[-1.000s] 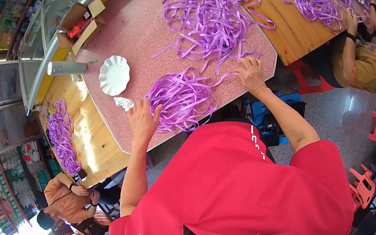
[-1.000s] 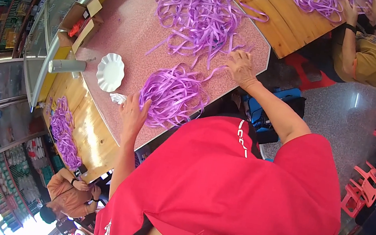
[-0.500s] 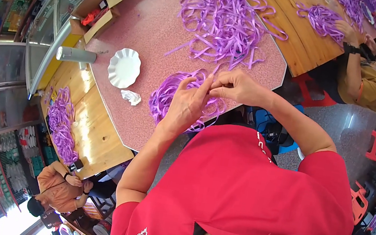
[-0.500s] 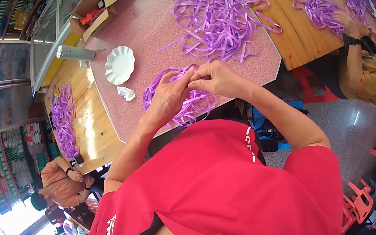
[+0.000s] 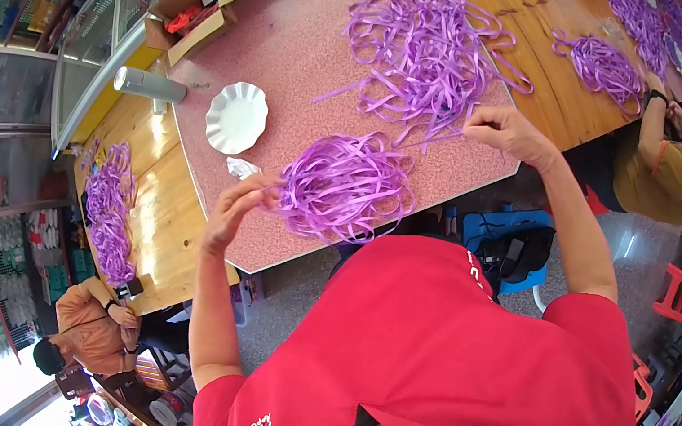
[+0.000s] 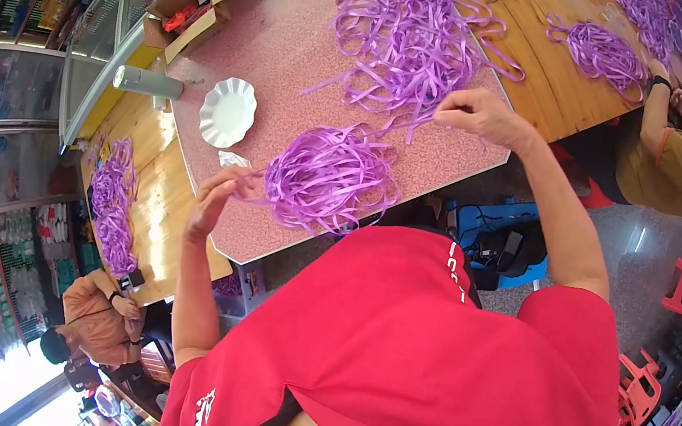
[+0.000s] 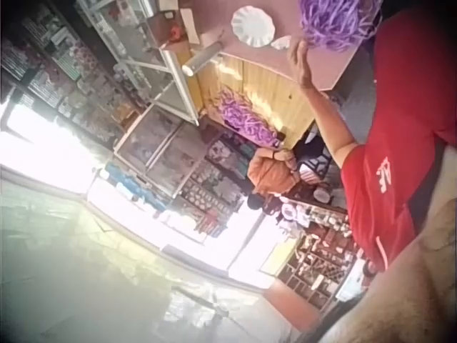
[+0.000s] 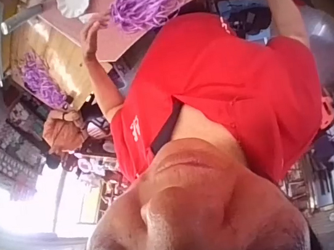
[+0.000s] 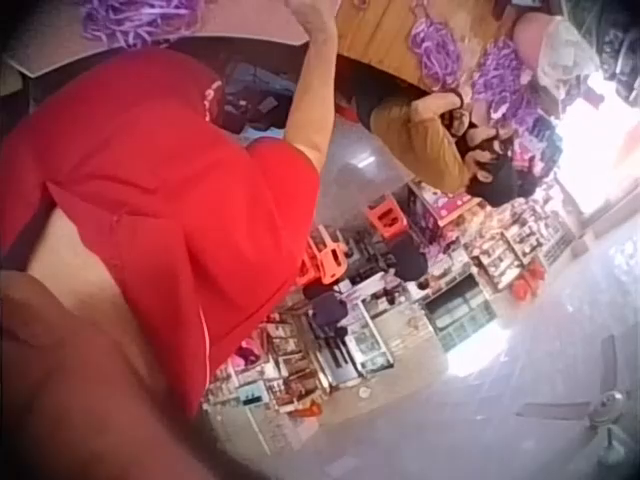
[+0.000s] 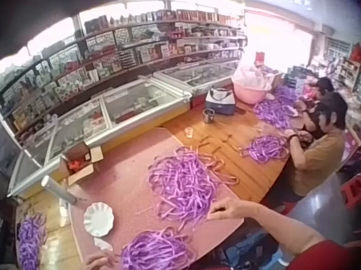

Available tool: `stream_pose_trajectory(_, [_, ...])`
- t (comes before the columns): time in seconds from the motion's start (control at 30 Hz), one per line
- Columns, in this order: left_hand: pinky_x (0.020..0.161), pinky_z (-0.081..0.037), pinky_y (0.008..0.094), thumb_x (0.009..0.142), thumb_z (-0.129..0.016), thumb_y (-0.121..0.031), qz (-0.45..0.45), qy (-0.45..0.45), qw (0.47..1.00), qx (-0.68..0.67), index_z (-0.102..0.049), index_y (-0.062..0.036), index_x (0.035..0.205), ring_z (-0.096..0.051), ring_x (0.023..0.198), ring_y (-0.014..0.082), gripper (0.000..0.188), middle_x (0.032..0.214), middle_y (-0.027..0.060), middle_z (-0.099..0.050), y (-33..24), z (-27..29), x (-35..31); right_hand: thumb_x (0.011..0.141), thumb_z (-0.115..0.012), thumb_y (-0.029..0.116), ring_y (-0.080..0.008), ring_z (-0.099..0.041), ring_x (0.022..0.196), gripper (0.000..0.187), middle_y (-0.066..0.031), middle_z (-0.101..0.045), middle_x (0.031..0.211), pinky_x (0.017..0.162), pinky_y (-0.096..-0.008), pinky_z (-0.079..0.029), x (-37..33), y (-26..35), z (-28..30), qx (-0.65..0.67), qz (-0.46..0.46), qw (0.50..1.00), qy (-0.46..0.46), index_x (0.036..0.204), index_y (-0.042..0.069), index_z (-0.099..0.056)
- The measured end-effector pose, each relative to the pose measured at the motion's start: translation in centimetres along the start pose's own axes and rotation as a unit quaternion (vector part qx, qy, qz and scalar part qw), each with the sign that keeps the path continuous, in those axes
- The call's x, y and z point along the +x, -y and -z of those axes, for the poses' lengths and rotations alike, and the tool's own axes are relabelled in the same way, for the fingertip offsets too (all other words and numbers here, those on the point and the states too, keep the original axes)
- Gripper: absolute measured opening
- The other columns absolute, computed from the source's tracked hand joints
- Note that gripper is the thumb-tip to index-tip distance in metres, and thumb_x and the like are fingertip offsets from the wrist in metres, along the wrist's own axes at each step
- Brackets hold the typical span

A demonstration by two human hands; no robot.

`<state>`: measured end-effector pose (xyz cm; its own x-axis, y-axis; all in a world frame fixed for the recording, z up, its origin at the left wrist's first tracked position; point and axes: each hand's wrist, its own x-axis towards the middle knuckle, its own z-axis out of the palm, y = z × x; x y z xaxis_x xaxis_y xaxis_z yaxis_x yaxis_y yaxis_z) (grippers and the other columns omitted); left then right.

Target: Sorting and separating purple plastic ribbons on a workbench.

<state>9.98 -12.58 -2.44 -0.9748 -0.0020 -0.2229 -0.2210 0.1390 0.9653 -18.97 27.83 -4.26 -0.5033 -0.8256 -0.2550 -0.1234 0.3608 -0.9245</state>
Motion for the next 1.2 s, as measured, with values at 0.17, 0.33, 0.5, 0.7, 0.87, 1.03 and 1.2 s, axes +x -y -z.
stream_pose_trajectory(0.17, [0.091,-0.045,0.0350,0.094,-0.052,-0.026,0.054,-0.044,0.996,-0.047,-0.065,0.0018,0.086,-0.063,0.097,0.0249,0.032,0.090,0.0111,-0.066,6.1,5.3,-4.4,0.094,-0.065,0.025,-0.0062,-0.059,0.071,0.022,0.0013,-0.063,0.078,0.064,-0.0230,-0.047,-2.1,-5.7,4.6,0.065,-0.124,0.990,-0.011,0.091,0.003,-0.068])
stream_pose_trajectory(0.33, [0.094,-0.047,0.0398,0.094,-0.051,-0.024,0.085,-0.096,0.972,-0.195,-0.062,-0.0007,0.078,-0.065,0.097,0.0292,0.030,0.087,0.0118,-0.064,9.9,7.5,-7.4,0.093,-0.067,0.027,-0.0073,-0.061,0.067,0.023,-0.0006,-0.065,0.079,0.064,-0.0216,-0.049,-5.0,-8.9,7.2,0.104,-0.193,0.974,-0.062,0.094,0.003,-0.067])
stream_pose_trajectory(0.5, [0.091,-0.050,0.0408,0.094,-0.053,-0.026,0.126,-0.098,0.967,-0.199,-0.062,-0.0003,0.082,-0.066,0.098,0.0295,0.030,0.087,0.0123,-0.064,12.5,7.3,-6.8,0.093,-0.067,0.024,-0.0072,-0.060,0.066,0.022,0.0000,-0.064,0.079,0.065,-0.0228,-0.050,-5.6,-11.6,7.0,0.164,-0.211,0.957,-0.115,0.098,0.003,-0.067])
stream_pose_trajectory(0.7, [0.086,-0.051,0.0368,0.094,-0.061,-0.027,0.260,-0.306,0.903,0.152,-0.059,0.0031,0.111,-0.064,0.102,0.0260,0.035,0.103,0.0137,-0.063,13.8,4.9,-4.0,0.092,-0.067,0.014,-0.0091,-0.061,0.073,0.025,-0.0014,-0.063,0.084,0.073,-0.0295,-0.056,-3.3,-6.1,3.2,0.334,-0.057,0.920,-0.196,0.112,-0.001,-0.064])
stream_pose_trajectory(0.87, [0.092,-0.048,0.0320,0.095,-0.061,-0.013,0.002,-0.249,0.944,0.217,-0.054,0.0016,0.126,-0.061,0.106,0.0225,0.035,0.119,0.0139,-0.060,9.0,-3.4,2.5,0.094,-0.064,0.012,-0.0100,-0.061,0.071,0.025,-0.0003,-0.062,0.081,0.073,-0.0310,-0.057,-2.7,2.7,-1.0,0.384,-0.019,0.910,-0.155,0.114,-0.002,-0.066])
stream_pose_trajectory(1.03, [0.108,-0.036,0.0370,0.101,-0.047,-0.019,-0.131,0.109,0.983,0.061,-0.056,-0.0010,0.129,-0.053,0.123,0.0234,0.035,0.128,0.0116,-0.059,-3.2,-16.3,7.2,0.093,-0.063,0.010,-0.0113,-0.062,0.071,0.022,-0.0024,-0.063,0.082,0.071,-0.0293,-0.056,-3.2,7.2,-4.0,0.338,0.024,0.932,-0.126,0.112,-0.002,-0.066])
stream_pose_trajectory(1.2, [0.111,-0.033,0.0378,0.104,-0.042,-0.036,0.034,0.077,0.941,-0.327,-0.049,-0.0084,0.138,-0.045,0.131,0.0239,0.044,0.137,0.0102,-0.053,-4.5,-22.9,10.5,0.092,-0.063,0.003,-0.0092,-0.064,0.083,0.018,-0.0030,-0.065,0.087,0.076,-0.0228,-0.052,-3.7,9.5,-6.4,0.283,0.071,0.950,-0.110,0.109,-0.001,-0.068])
